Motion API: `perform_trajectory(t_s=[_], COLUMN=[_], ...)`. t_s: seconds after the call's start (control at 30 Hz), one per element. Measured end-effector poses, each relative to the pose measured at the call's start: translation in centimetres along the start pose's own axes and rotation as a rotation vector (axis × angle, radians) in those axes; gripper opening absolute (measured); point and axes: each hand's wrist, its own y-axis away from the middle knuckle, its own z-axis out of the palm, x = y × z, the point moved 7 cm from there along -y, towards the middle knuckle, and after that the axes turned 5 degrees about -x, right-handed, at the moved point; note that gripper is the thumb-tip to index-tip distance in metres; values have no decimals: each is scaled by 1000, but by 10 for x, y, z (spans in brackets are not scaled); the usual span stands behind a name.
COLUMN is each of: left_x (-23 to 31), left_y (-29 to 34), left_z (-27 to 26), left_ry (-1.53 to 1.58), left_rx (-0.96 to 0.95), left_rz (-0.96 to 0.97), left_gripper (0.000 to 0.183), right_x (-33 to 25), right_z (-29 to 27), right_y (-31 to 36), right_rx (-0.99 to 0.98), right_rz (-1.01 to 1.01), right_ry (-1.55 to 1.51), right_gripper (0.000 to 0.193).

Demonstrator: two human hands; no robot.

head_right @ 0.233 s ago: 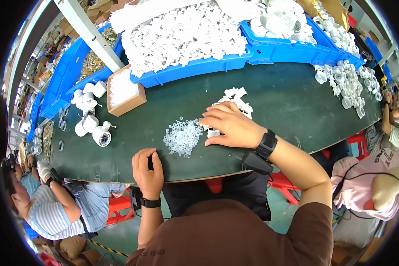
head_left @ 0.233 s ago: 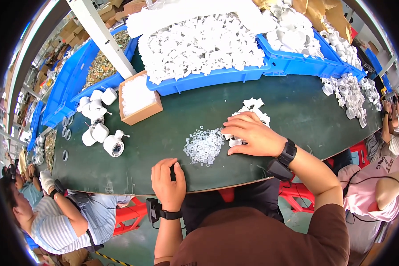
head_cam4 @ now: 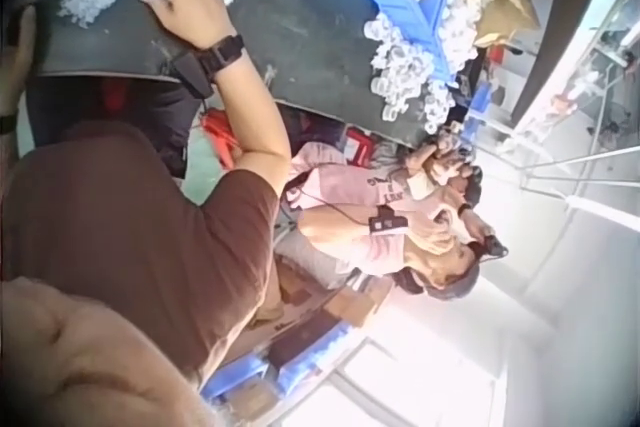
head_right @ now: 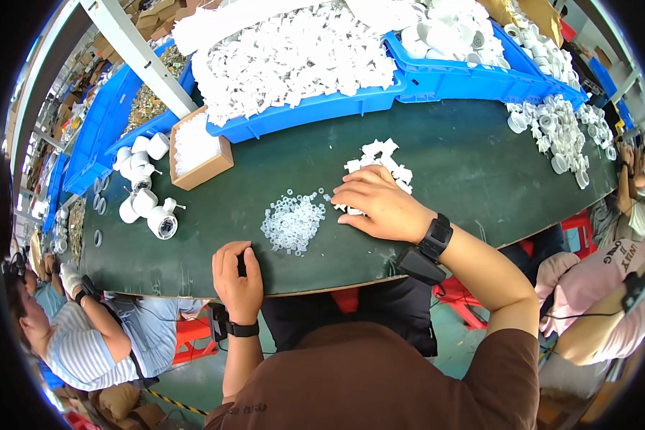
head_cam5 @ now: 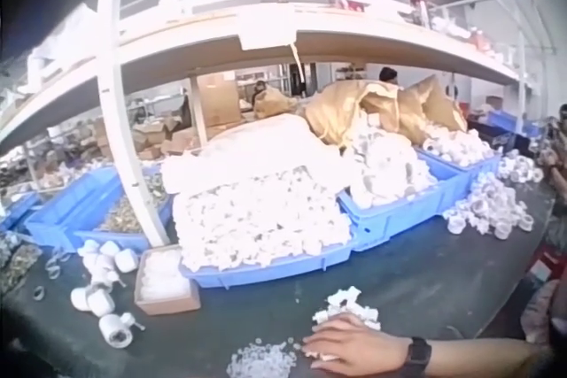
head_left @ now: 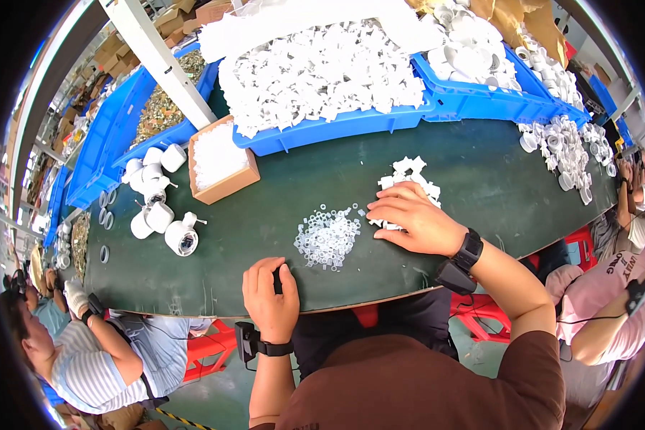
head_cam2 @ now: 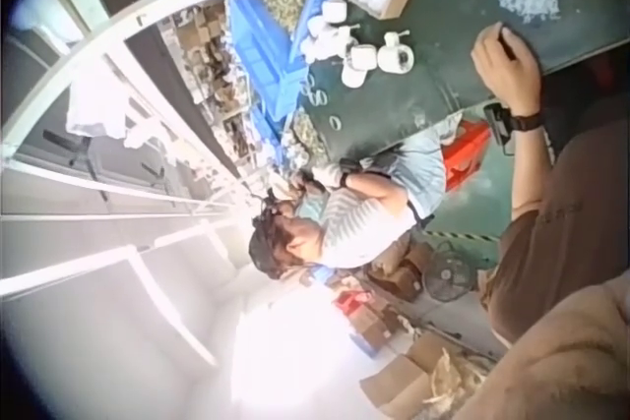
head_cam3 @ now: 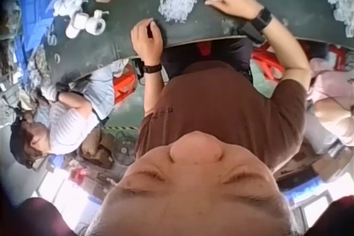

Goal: The person picks up a camera housing and a small white component, then inserts the component into the housing. They then pick up a small white ring, fit it onto the assembly, and place the finished part on the table.

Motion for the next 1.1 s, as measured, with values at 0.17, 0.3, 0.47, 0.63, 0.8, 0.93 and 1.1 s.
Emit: perform_trajectory(t_s=[0.17, 0.3, 0.47, 0.63, 0.8, 0.93, 1.1], left_x=[1, 1, 2, 1, 2, 2, 3], left_y=[-1, 0, -1, -1, 0, 0, 1], left_z=[-1, -2, 0, -1, -3, -3, -2], left_ry=[2, -7, 14, 16, 11, 16, 20], left_rx=[0, -4, -3, 9, 12, 15, 6], left_rz=[-3, -7, -3, -6, 7, 8, 3], left_gripper=[8, 7, 7, 7, 7, 7, 7], right_x=[-3, -2, -16, -2, -8, -12, -9], right_z=[-6, -11, -6, -17, -7, 3, 1], right_y=[1, -10, -19, -25, -25, -28, -31], right_rx=[32, 68, 105, 175, 173, 112, 176], right_rz=[16, 89, 38, 140, 179, 201, 190], right_ry=[3, -34, 22, -78, -34, 117, -62], right_gripper=[27, 22, 17, 11, 5, 6, 8])
